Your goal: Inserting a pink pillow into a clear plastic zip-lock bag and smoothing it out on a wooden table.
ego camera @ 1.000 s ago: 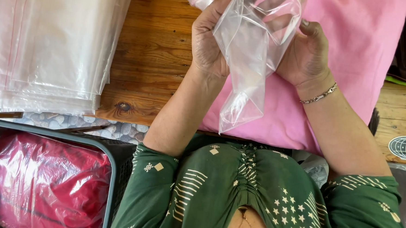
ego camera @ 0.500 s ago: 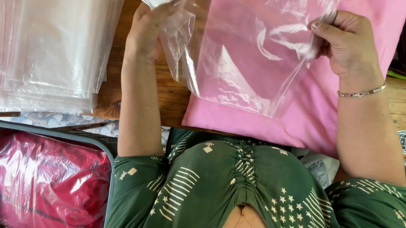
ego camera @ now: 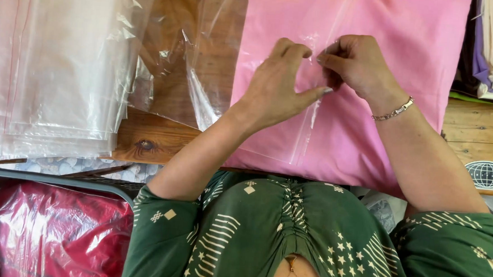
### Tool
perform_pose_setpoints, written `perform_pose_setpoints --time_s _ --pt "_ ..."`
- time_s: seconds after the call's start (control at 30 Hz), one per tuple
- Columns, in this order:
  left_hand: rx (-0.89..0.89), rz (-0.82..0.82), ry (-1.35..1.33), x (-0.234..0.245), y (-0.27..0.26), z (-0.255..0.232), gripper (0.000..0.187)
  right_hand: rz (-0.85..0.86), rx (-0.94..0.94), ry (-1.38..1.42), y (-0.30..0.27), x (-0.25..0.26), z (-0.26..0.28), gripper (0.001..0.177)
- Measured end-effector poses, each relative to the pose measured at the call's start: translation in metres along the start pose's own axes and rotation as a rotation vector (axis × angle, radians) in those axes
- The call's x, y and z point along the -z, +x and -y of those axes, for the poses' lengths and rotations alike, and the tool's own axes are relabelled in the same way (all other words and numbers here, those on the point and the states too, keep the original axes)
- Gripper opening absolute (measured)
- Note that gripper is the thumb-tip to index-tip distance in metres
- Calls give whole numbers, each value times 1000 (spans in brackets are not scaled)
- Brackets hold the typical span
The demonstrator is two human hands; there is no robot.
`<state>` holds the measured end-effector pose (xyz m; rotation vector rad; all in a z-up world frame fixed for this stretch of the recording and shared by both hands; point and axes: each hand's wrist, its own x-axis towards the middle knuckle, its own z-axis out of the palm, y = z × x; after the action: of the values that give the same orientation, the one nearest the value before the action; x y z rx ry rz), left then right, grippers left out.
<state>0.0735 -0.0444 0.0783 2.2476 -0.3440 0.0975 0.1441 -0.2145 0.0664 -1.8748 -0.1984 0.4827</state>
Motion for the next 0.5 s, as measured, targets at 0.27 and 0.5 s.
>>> perform_pose_setpoints --time_s 0.27,0.5 --pt "259 123 -126 -25 30 21 58 -34 -137 -12 15 -15 -9 14" --pt "153 86 -343 -45 33 71 57 -19 68 148 20 -13 -47 18"
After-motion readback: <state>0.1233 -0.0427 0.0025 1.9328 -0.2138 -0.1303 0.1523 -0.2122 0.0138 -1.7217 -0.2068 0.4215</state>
